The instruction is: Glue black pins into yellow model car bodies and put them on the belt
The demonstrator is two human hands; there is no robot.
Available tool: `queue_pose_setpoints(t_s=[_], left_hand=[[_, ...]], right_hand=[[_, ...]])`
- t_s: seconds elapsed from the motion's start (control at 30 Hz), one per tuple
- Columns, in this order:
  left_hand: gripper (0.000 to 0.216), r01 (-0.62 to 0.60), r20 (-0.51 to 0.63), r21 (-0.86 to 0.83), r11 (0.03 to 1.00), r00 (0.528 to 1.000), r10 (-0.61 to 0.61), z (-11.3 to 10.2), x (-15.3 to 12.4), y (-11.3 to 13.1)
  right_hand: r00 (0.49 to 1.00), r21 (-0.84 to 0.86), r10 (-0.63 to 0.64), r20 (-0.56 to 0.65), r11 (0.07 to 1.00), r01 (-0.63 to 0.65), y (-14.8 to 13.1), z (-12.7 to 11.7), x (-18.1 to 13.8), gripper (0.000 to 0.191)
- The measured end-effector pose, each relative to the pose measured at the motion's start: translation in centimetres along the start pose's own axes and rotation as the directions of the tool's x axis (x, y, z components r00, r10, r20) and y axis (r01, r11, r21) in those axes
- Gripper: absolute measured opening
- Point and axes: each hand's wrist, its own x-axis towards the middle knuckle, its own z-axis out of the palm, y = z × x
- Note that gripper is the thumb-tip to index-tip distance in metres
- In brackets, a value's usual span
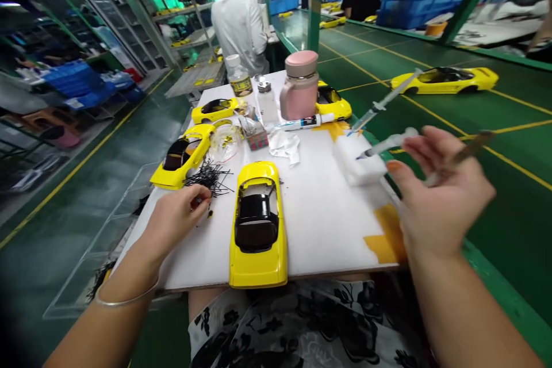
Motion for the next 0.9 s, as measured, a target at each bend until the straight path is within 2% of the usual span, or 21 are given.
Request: queue_pose_setpoints(t_s=[0.07,0.13,0.2,0.27,0.37,0.47,0.6,0.7,0.73,0.8,0.9], left_hand=[[0.01,0.001,-0.003,-0.012,1.0,1.0,-0.001,0.1,0.0,0.2],[0.013,0.004,-0.005,-0.017,1.0,1.0,-0.004,0.3,0.0,0.4],[0.017,0.007,-0.013,-0.025,1.0,1.0,-0.007,0.5,0.2,0.5],[0.02,0.006,-0.031,-0.044,0.999,0.999,-0.008,0.7,0.5,0.6],[0.023,-0.009,-0.069,-0.102,0.995,0.998,0.002,0.4,0.5,0.9],[0.026,-0.025,-0.092,-0.259,0.966,0.996,0.001,-0.4,0.0,1.9],[0.024,-0.017,-0.019,-0.591,0.807,1.0,0.007,-1.3,-1.4,3.8],[0.044,-0.036,-0.012,-0.678,0.734,0.999,0.039,-1.4,-2.4,4.8],[0.048,-0.062,-0.038,-0.674,0.736,0.998,0.05,-1.3,-2.7,5.0],[0.037,-0.168,-0.122,-0.594,0.786,0.985,0.118,-1.3,-3.2,5.3],[0.024,-0.386,-0.229,-0.336,0.859,0.918,0.323,-1.6,-3.8,5.7]], right_hand=[[0.999,0.029,-0.013,-0.034,0.999,0.014,0.0,0.7,0.0,0.057],[1.0,0.008,-0.011,-0.011,1.0,0.012,-0.3,1.0,-0.1,0.044],[1.0,-0.042,-0.029,0.01,0.999,0.029,-0.7,1.1,0.0,0.042],[0.996,-0.141,-0.033,0.077,0.989,0.044,-1.1,1.0,0.4,0.039],[0.978,-0.311,-0.006,0.21,0.948,0.072,-1.2,1.0,1.1,0.022],[0.961,-0.345,-0.007,0.275,0.933,0.106,-0.6,1.3,1.2,0.015],[0.982,-0.153,-0.045,0.183,0.985,0.074,1.0,2.2,0.8,0.018],[0.992,0.014,-0.114,0.058,0.993,0.114,1.8,2.6,1.1,0.024],[0.993,0.057,-0.118,0.009,0.991,0.117,2.0,2.5,1.3,0.024],[0.991,0.115,-0.096,-0.092,0.988,0.106,2.1,2.2,1.8,0.02],[0.989,0.162,-0.007,-0.147,0.986,0.031,1.5,1.6,2.0,0.017]])
